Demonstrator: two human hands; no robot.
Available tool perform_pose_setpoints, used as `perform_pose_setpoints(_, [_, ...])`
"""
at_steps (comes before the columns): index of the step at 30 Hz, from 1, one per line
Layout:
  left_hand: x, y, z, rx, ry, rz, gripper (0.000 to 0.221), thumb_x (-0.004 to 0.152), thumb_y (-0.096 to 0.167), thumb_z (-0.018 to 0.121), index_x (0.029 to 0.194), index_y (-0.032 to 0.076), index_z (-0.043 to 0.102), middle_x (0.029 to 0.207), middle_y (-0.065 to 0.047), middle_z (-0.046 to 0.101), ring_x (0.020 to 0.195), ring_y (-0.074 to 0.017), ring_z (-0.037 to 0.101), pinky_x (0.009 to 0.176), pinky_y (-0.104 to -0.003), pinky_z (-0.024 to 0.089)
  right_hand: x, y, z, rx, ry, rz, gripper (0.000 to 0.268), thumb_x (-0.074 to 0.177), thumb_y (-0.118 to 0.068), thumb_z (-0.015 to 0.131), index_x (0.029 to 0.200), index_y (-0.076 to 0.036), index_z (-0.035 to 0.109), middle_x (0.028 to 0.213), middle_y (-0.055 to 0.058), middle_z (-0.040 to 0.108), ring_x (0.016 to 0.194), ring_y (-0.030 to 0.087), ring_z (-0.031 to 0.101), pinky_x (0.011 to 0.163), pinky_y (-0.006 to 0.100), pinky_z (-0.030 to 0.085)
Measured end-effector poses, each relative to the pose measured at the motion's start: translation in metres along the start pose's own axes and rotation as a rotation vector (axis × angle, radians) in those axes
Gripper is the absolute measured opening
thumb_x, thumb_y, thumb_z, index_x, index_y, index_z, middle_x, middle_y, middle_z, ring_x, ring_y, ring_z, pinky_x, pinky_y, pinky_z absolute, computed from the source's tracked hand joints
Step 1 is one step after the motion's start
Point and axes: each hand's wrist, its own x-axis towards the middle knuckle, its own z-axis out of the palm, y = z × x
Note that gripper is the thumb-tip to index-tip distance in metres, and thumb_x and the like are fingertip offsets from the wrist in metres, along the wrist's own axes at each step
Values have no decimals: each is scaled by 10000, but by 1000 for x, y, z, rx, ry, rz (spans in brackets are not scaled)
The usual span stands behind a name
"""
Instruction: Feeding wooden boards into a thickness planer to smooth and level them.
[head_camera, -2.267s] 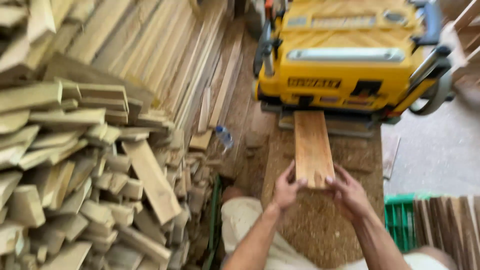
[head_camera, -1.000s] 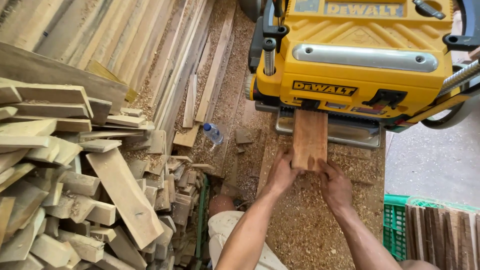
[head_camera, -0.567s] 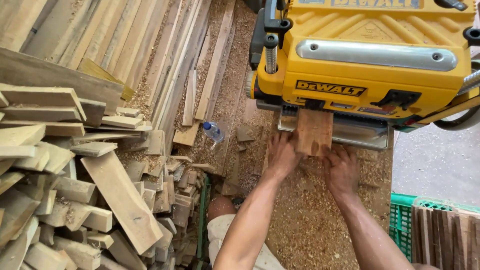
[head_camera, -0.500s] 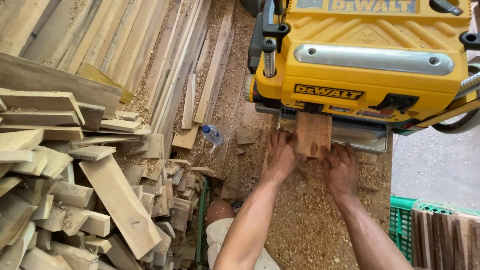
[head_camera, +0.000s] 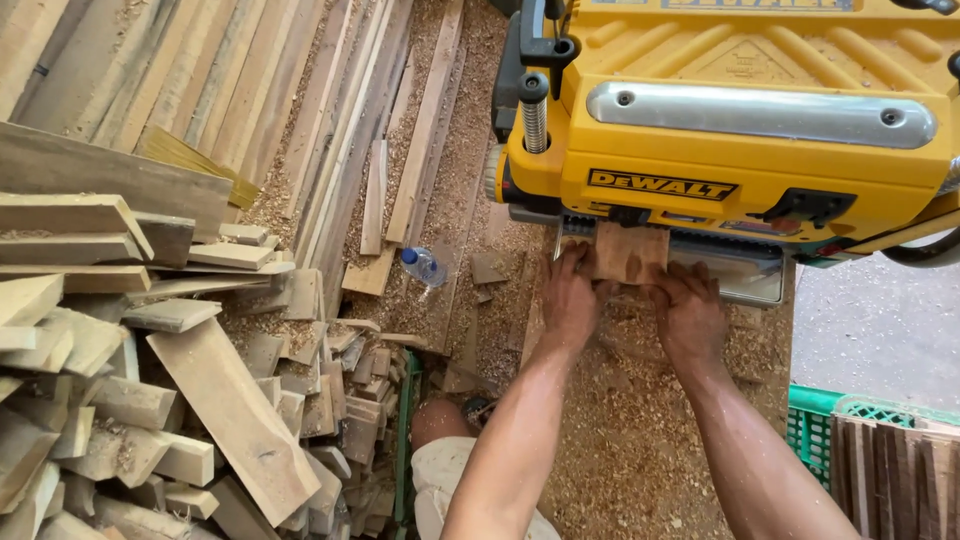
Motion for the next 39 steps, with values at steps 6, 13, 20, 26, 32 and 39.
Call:
perform_pose_setpoints(6, [11,-2,21,57,105,-39,567,873,446,739,1331,118,681,1320,-36,600,1337,-261,535,1244,-656,177,10,15,20,-74,27,27,281,1086,-439,637,1272,-274,768,1251,36,706,1296,397,625,1097,611,499])
perform_pose_setpoints(13, [19,10,13,73,234,-47,423,838,446,758,1143,153,771,1157,-25,666,1134,-268,629,1194,-729,190,21,-1,0,-89,110,21,200,1061,-370,709,1216,-276,794,1005,7,652,1075,303,687,845,450,629])
perform_pose_setpoints(20, [22,6,18,58,282,-37,387,798,447,792,1070,171,786,1076,-23,690,1037,-267,656,1186,-718,220,25,0,0,-121,95,34,273,1079,-385,692,1337,-317,750,1054,-2,653,1110,269,669,822,400,651])
perform_pose_setpoints(26, [17,7,-6,-33,180,-37,512,814,410,802,1254,155,739,1202,-38,691,1134,-291,659,1196,-681,260,25,-7,-20,-74,-25,94,399,1102,-444,599,1455,-266,654,1234,55,643,1198,319,646,857,483,645])
perform_pose_setpoints(32, [6,2,-12,-39,67,2,562,825,438,794,1282,121,719,1315,-47,661,1229,-291,633,1228,-637,247,15,1,-29,-43,-132,105,396,1129,-430,541,1414,-179,651,1342,61,619,1242,322,641,865,469,637])
perform_pose_setpoints(39, [8,-16,-11,135,119,151,334,944,296,725,1233,130,748,1239,-25,710,1227,-233,638,1204,-580,319,8,-7,-49,-156,-135,-23,403,1091,-400,579,1399,-163,685,1370,16,661,1316,273,614,904,430,649])
